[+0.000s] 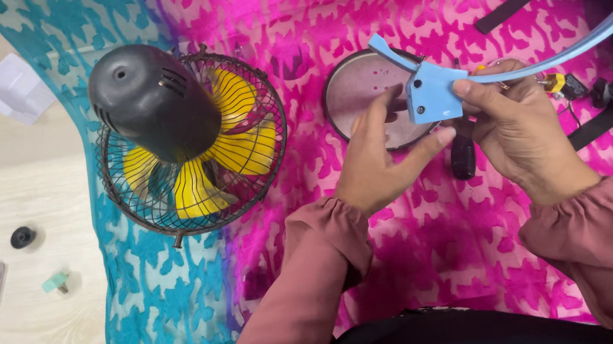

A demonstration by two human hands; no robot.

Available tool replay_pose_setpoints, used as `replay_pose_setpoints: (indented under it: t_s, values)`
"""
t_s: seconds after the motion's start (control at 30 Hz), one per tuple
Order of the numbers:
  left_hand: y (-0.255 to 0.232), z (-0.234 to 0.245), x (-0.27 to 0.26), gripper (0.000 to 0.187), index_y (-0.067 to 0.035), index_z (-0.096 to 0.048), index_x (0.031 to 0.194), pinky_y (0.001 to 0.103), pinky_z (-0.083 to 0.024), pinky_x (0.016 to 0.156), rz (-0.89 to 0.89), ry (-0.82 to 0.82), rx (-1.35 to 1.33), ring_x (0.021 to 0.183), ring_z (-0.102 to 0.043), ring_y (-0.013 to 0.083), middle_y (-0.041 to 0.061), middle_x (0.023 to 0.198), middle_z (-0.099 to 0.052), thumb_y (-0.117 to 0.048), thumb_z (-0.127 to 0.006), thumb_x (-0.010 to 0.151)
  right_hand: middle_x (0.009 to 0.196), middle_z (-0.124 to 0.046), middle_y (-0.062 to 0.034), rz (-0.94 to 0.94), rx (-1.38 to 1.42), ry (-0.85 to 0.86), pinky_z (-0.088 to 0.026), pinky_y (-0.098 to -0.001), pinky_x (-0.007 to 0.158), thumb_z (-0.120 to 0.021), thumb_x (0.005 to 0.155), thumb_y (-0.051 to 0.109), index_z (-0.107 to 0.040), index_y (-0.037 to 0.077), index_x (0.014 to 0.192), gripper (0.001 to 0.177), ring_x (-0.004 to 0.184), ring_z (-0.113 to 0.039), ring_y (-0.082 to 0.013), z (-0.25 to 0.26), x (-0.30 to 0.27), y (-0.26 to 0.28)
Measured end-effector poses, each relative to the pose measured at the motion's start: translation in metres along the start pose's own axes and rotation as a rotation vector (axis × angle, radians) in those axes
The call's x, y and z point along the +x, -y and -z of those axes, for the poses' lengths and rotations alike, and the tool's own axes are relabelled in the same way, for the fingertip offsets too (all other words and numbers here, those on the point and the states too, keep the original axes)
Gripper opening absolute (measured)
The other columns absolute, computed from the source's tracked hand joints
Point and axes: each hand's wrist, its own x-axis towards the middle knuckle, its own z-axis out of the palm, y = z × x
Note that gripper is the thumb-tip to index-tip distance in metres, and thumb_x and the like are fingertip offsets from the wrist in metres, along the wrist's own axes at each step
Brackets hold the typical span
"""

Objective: The person aligns a light blue plastic bracket to a round metal fan base and secures it using a screwdriver. They insert and tighten multiple screws into the base while holding the bracket in place.

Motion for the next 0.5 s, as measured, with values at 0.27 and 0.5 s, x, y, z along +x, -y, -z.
replay_pose_setpoints:
  t_s: [0.27, 0.5]
  values:
    - [0.06, -0.012, -0.003, 0.064, -0.013, -0.062, 0.127, 0.073, -0.023, 0.109, 0.036, 0.246, 0.818, 0.142, -0.023, 0.0476, 0.02, 0.148, -0.042, -0.039, -0.084, 0.073, 0.125, -0.069, -0.0112, 0.134, 0.0, -0.06, -0.058, -0.0541, 0.109, -0.07, 0.102, -0.004, -0.058, 0.01, 0.11, 0.02, 0.121, -0.07, -0.0262, 0.029, -0.002, -0.004]
    - [0.071, -0.024, -0.007, 0.028, -0.012, -0.068, 0.086, 0.049, -0.047, 0.114, 0.01, -0.087, 0.413, 0.133, -0.052, 0.0303, 0.004, 0.133, -0.062, -0.036, -0.076, 0.097, 0.137, -0.062, -0.0174, 0.257, -0.041, -0.064, -0.059, -0.0544, 0.112, -0.07, 0.101, -0.011, -0.049, 0.012, 0.104, 0.031, 0.127, -0.068, -0.0323, 0.031, 0.0, -0.022]
